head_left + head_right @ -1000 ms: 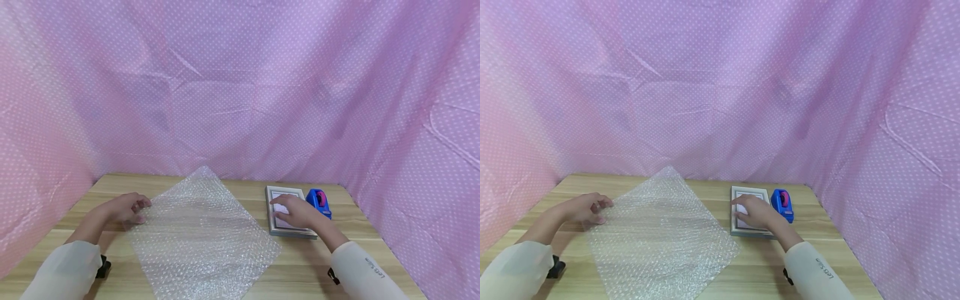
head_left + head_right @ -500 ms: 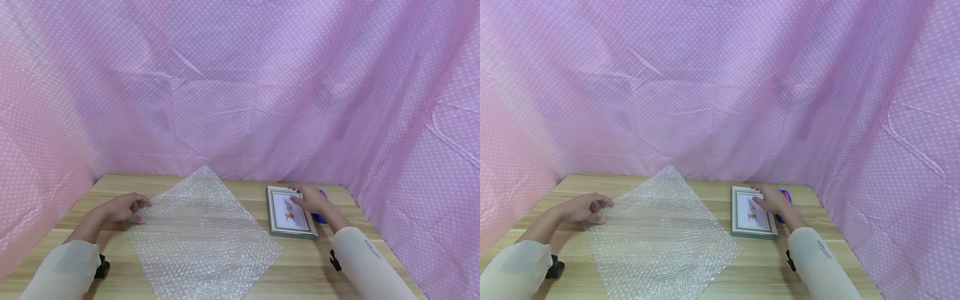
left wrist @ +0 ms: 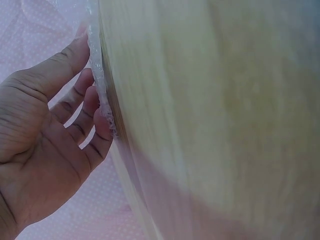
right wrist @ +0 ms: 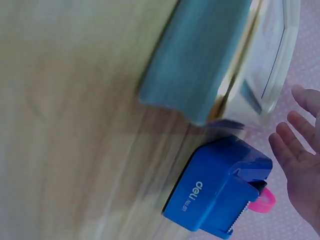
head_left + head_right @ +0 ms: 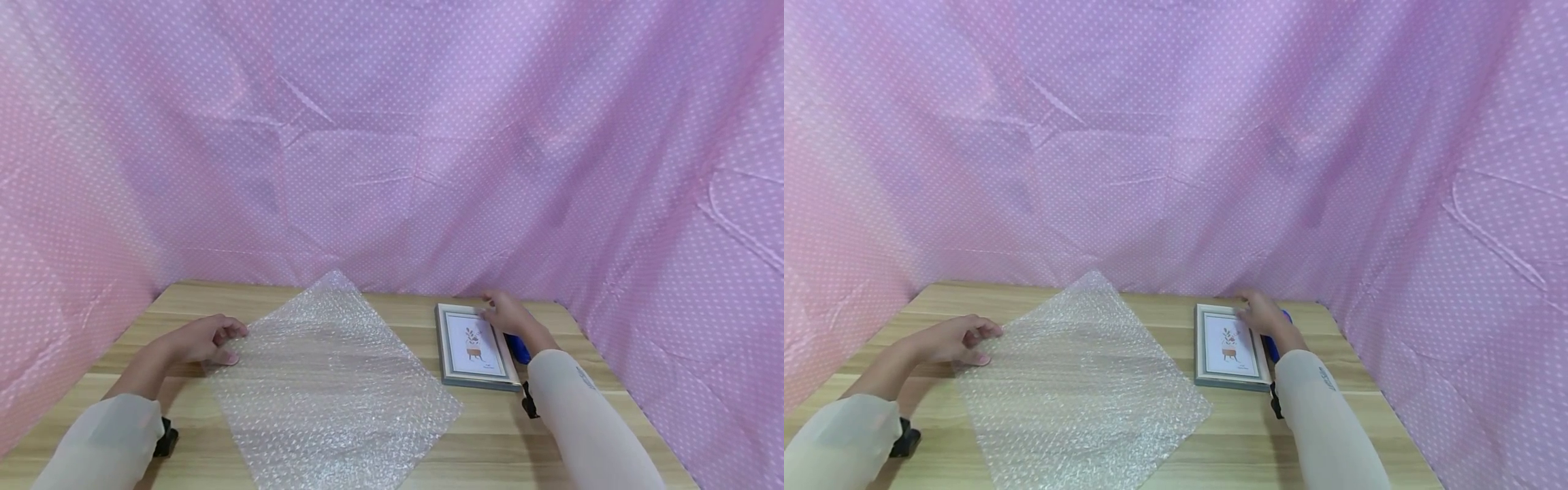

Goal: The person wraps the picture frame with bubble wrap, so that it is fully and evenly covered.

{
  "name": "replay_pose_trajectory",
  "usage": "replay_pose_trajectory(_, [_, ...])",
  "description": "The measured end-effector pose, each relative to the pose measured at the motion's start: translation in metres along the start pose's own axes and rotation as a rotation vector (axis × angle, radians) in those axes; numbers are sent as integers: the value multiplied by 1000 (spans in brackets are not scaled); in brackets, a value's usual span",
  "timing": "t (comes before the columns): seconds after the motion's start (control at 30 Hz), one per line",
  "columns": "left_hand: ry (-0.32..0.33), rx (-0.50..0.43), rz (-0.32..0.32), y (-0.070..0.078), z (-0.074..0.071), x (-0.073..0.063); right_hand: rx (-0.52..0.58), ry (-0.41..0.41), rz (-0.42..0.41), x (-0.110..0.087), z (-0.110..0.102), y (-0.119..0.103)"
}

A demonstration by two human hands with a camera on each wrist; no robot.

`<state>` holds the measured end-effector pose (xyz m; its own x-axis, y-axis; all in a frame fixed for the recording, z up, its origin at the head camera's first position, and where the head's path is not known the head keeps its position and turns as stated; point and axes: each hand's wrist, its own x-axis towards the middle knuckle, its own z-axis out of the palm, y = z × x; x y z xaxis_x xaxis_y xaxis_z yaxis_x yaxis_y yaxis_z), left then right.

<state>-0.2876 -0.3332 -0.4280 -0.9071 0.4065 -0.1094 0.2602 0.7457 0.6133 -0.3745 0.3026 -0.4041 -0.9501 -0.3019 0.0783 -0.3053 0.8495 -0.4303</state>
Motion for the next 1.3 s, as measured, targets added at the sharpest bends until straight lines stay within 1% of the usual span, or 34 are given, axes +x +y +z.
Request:
replay_pose_trajectory(0.1, [6,17,3,1,-1,-2,-16,-21,-16,6,1,4])
replay_pose_trajectory(0.17, [8,22,-1,2,-1,-3,-22,-42,-12,10,2,5])
replay_pose_trajectory(0.3, [11,15,-9,2,-2,-5,-66,-93,-2,16,3,5])
replay_pose_trajectory(0.4, [9,11,-10,2,-1,-6,-114,-124,-15,19,3,5])
replay_pose_trajectory(0.53, [11,14,-14,1,-1,-6,-146,-152,-11,23,4,4])
replay_pose_trajectory(0.7, [9,5,-20,2,-1,-5,-141,-188,22,27,6,5])
replay_pose_trajectory(0.9, [2,3,-40,3,-1,-3,-141,-222,23,30,9,7])
replay_pose_trajectory(1.1, [8,18,-27,5,-1,0,-109,-242,46,32,8,4])
replay_pose_trajectory(1.3, [6,23,-25,4,-3,0,-123,-242,24,32,7,3])
